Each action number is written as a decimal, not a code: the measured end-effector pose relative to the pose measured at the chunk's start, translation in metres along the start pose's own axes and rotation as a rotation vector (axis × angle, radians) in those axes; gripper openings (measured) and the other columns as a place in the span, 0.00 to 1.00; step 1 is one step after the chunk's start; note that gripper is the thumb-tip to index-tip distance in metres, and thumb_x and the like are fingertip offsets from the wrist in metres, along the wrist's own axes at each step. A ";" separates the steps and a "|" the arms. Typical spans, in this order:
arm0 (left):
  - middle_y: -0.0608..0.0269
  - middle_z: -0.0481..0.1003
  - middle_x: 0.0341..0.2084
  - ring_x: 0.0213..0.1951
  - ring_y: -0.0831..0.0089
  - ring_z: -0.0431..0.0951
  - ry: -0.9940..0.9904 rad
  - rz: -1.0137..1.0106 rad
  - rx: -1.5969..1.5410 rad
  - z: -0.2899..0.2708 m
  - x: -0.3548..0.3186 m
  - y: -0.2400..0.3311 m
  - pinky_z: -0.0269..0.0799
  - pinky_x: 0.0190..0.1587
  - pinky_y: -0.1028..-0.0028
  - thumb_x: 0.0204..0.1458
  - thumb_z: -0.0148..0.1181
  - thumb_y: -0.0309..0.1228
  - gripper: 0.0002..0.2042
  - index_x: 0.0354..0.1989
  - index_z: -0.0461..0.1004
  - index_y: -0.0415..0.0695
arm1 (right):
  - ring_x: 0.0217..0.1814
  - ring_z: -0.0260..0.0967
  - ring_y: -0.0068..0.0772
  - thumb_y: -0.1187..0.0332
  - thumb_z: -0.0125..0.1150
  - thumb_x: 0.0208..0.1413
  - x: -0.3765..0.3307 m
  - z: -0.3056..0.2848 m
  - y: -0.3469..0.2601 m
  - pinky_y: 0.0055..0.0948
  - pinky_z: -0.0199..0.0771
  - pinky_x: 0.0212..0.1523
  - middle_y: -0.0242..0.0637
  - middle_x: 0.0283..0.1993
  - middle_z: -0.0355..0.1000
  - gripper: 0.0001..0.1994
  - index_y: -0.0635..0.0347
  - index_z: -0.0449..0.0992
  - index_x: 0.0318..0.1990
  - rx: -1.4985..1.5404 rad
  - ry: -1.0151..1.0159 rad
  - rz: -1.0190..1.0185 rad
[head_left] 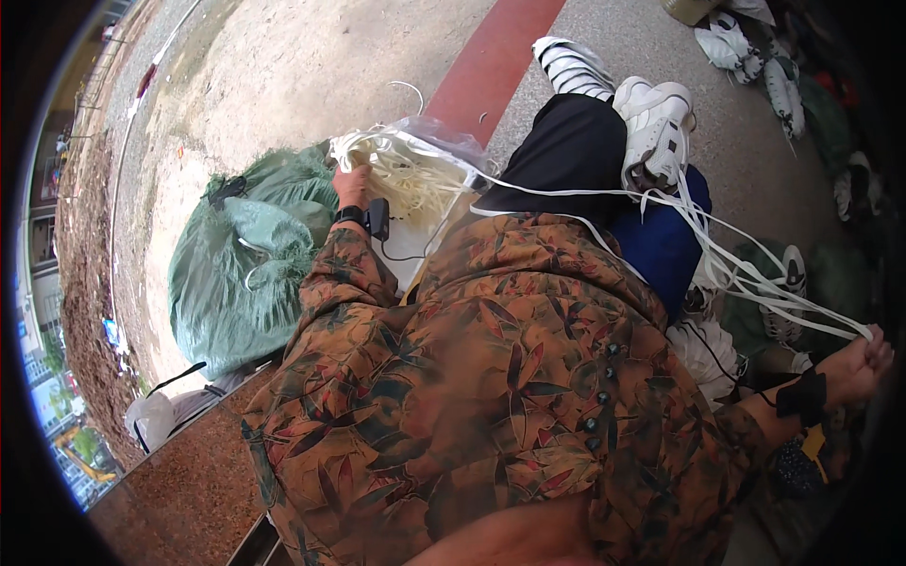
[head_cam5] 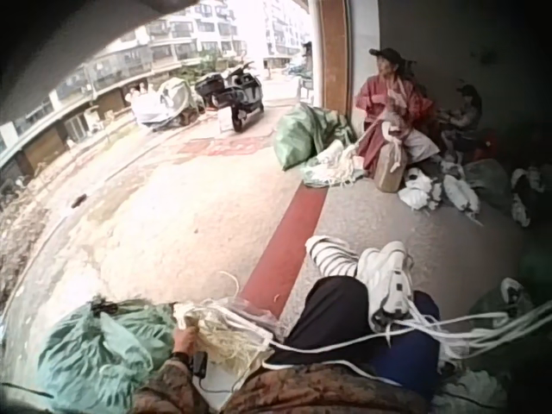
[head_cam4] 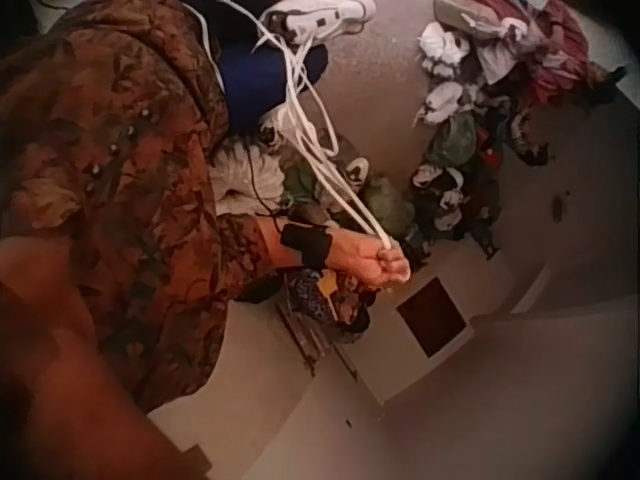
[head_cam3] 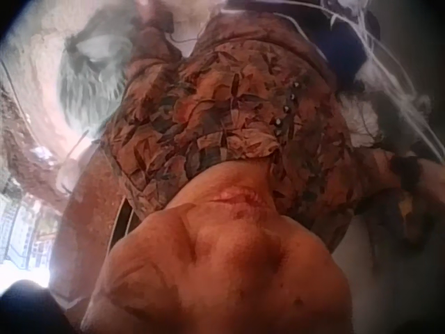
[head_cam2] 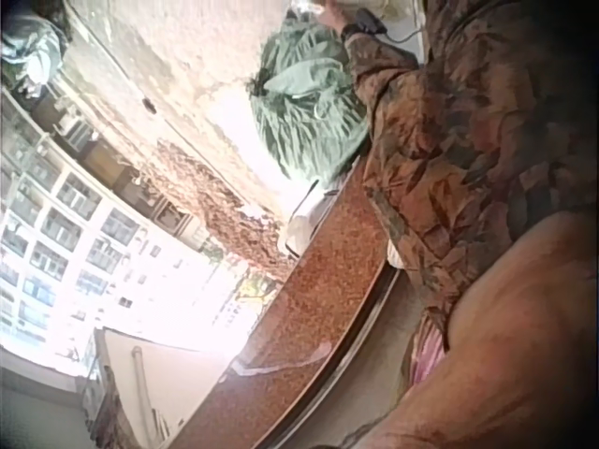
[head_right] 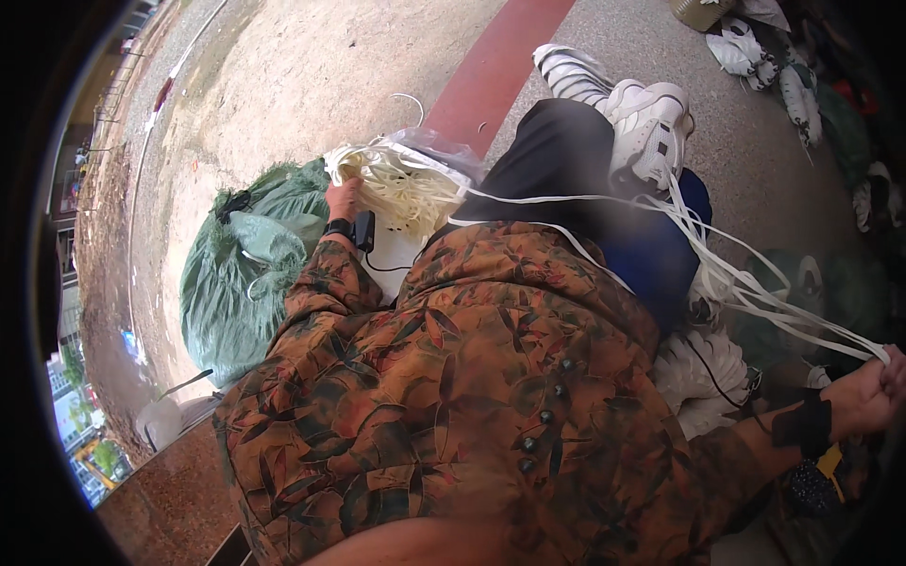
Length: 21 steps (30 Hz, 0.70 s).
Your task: The person sits on the ground and threads white shoelaces through the eyelets of white sneakers. They pull the laces tight, adjust the tongue, and tie knots on multiple shoes, handling them one at a time.
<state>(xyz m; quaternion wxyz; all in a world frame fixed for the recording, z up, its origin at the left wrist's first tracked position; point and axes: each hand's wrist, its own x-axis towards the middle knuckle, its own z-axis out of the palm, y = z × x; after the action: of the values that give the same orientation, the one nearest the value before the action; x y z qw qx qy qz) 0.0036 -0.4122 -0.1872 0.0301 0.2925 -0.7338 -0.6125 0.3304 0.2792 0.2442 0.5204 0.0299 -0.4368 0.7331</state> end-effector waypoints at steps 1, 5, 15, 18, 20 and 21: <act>0.63 0.75 0.30 0.30 0.72 0.74 -0.033 0.029 0.072 -0.002 -0.003 0.000 0.70 0.35 0.71 0.34 0.64 0.29 0.19 0.39 0.74 0.38 | 0.22 0.51 0.25 0.72 0.50 0.55 -0.004 0.003 0.009 0.23 0.54 0.30 0.29 0.19 0.53 0.12 0.60 0.60 0.20 -0.005 0.018 0.026; 0.62 0.74 0.31 0.31 0.71 0.73 -0.075 0.015 0.106 0.008 -0.008 -0.003 0.69 0.35 0.72 0.33 0.63 0.26 0.19 0.39 0.72 0.38 | 0.21 0.40 0.19 0.74 0.48 0.55 -0.024 0.010 0.055 0.21 0.44 0.27 0.27 0.19 0.44 0.16 0.54 0.50 0.20 0.012 -0.260 0.331; 0.63 0.74 0.31 0.31 0.72 0.74 -0.192 0.070 -0.092 0.011 -0.004 0.001 0.71 0.35 0.72 0.37 0.64 0.25 0.18 0.40 0.72 0.39 | 0.19 0.40 0.13 0.75 0.46 0.57 -0.081 0.040 0.122 0.15 0.41 0.19 0.22 0.19 0.46 0.21 0.75 0.56 0.57 -0.185 -0.162 0.354; 0.61 0.73 0.37 0.35 0.70 0.73 -0.270 0.040 -0.062 0.027 -0.014 0.025 0.70 0.37 0.70 0.37 0.64 0.26 0.23 0.46 0.68 0.39 | 0.19 0.41 0.12 0.78 0.50 0.54 -0.092 0.042 0.123 0.15 0.42 0.18 0.21 0.20 0.47 0.22 0.73 0.57 0.57 -0.296 -0.129 0.364; 0.60 0.73 0.39 0.38 0.69 0.74 -0.426 0.072 0.011 0.025 0.007 0.007 0.71 0.40 0.70 0.38 0.65 0.28 0.25 0.48 0.67 0.37 | 0.19 0.42 0.12 0.78 0.51 0.53 -0.096 0.033 0.135 0.14 0.42 0.18 0.21 0.19 0.48 0.22 0.71 0.59 0.56 -0.274 -0.141 0.449; 0.59 0.73 0.40 0.39 0.68 0.74 -0.505 0.083 0.048 0.027 0.018 -0.007 0.71 0.42 0.70 0.39 0.65 0.28 0.26 0.50 0.66 0.37 | 0.18 0.42 0.12 0.78 0.52 0.53 -0.099 0.031 0.141 0.14 0.42 0.17 0.21 0.20 0.50 0.20 0.70 0.62 0.55 -0.327 -0.137 0.496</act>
<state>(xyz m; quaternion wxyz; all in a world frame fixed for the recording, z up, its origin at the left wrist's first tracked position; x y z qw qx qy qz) -0.0190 -0.3972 -0.2061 -0.1359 0.1004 -0.7439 -0.6466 0.2517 0.1743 0.1280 0.2930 -0.1124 -0.5770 0.7541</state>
